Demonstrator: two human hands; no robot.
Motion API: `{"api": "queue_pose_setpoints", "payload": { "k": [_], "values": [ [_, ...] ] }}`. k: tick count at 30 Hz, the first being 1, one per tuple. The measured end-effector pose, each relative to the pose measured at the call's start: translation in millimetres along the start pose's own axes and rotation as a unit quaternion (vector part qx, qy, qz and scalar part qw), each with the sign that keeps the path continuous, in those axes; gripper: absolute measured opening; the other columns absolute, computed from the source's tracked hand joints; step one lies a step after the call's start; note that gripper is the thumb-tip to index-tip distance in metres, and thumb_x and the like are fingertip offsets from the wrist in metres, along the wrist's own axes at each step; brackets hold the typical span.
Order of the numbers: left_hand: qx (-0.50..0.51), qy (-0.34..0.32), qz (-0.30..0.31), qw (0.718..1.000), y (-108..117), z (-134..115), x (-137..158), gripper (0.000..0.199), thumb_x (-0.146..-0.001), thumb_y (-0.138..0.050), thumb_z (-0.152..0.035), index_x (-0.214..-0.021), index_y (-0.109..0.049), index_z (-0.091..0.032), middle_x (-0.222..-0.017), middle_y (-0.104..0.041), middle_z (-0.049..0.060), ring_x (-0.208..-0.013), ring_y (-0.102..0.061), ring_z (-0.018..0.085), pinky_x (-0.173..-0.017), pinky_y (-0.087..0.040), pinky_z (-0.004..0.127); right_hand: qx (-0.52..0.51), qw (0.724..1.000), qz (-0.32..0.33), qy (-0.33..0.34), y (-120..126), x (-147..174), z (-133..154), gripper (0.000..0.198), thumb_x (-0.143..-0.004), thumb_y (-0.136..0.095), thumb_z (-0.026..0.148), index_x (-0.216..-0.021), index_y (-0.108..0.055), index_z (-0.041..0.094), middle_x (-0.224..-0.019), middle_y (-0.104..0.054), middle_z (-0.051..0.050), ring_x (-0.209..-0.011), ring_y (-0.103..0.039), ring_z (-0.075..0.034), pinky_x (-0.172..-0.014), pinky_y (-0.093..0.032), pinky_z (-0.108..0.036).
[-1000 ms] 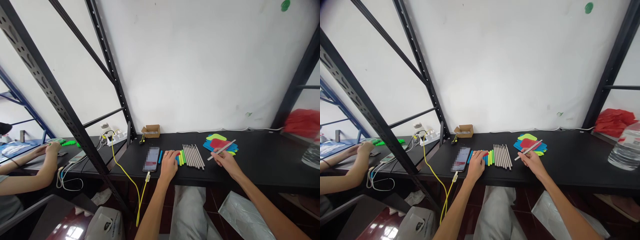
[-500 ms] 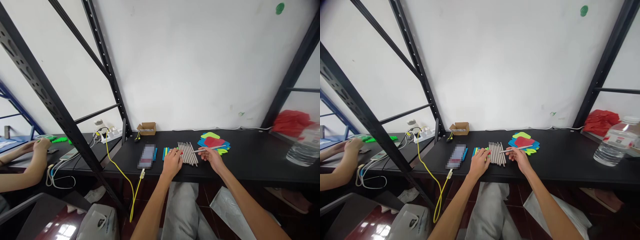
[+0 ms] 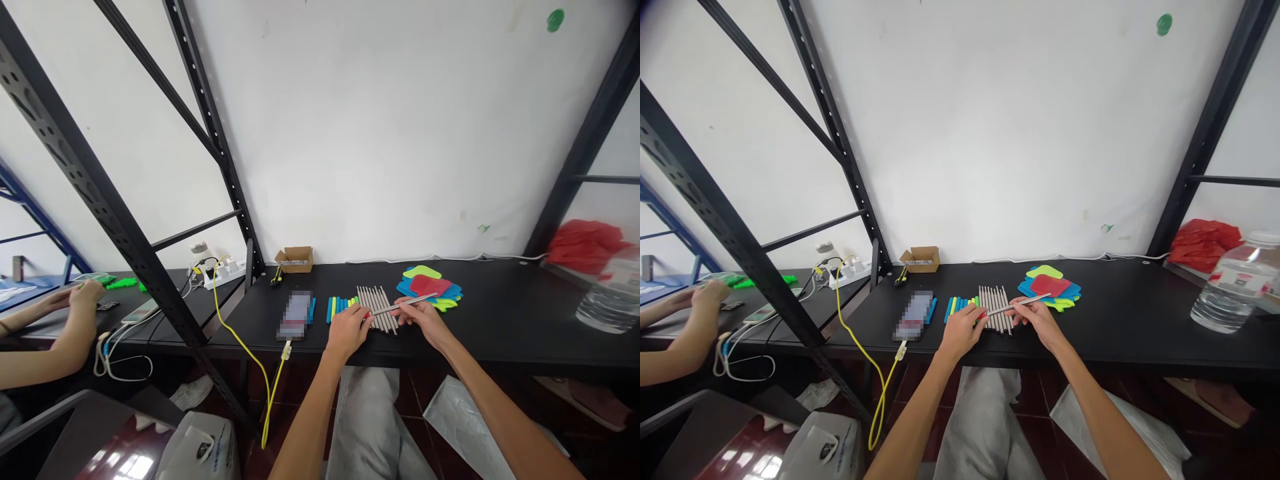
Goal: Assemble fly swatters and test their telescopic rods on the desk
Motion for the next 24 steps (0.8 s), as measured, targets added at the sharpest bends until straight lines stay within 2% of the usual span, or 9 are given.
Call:
{"api": "queue_pose_setpoints", "payload": {
  "k": [4,15,19,24],
  "values": [
    [0.005,-0.002,0.009,1.0,-0.1,-0.2,0.0,0.027,-0.098,-0.04,-0.037,-0.109,-0.062,-0.025,-0.094,-0.064,0.003,-0.083,-0.062,0.016,-0.064,-0.043,0.024,-0.014,1.0,0.011,-0.013,-0.7,1.0,2.8,0.036,-0.085,-0.058,0.049,-0.095,-0.068,0.016,-0.084,-0.074,-0.012,-0.063,-0.064,-0.019,-0.057,-0.036,-0.03],
    [0.001,-0.014,0.012,1.0,3.8,-2.5,0.1,0.029,-0.097,-0.041,-0.037,-0.116,-0.061,-0.026,-0.094,-0.064,0.003,-0.084,-0.062,0.016,-0.066,-0.045,0.024,0.02,0.999,0.046,-0.001,-0.9,-1.9,-0.8,0.038,-0.086,-0.058,0.05,-0.099,-0.07,0.017,-0.091,-0.073,-0.012,-0.065,-0.064,-0.02,-0.055,-0.032,-0.03],
    [-0.004,-0.011,0.01,1.0,4.2,-2.1,0.0,0.029,-0.098,-0.041,-0.037,-0.115,-0.062,-0.027,-0.094,-0.065,0.002,-0.083,-0.062,0.015,-0.066,-0.045,0.023,0.033,0.998,0.051,0.011,0.5,-2.7,-3.8,0.037,-0.087,-0.059,0.049,-0.101,-0.071,0.016,-0.092,-0.073,-0.012,-0.065,-0.06,-0.019,-0.054,-0.031,-0.03],
    [-0.004,-0.007,0.018,1.0,5.2,-3.3,0.2,0.028,-0.097,-0.043,-0.036,-0.116,-0.061,-0.027,-0.096,-0.066,0.003,-0.086,-0.063,0.016,-0.067,-0.045,0.024,0.078,0.994,0.067,0.023,-1.9,-0.2,-3.6,0.038,-0.086,-0.06,0.05,-0.1,-0.073,0.017,-0.084,-0.072,-0.01,-0.063,-0.053,-0.017,-0.054,-0.032,-0.029]
  ]
}}
Point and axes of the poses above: each hand's wrist, its own x-axis away from the middle knuckle, its own y-axis out of the back of the hand, z = x × y, the point moved 2 cm from there along -x, towards the middle knuckle
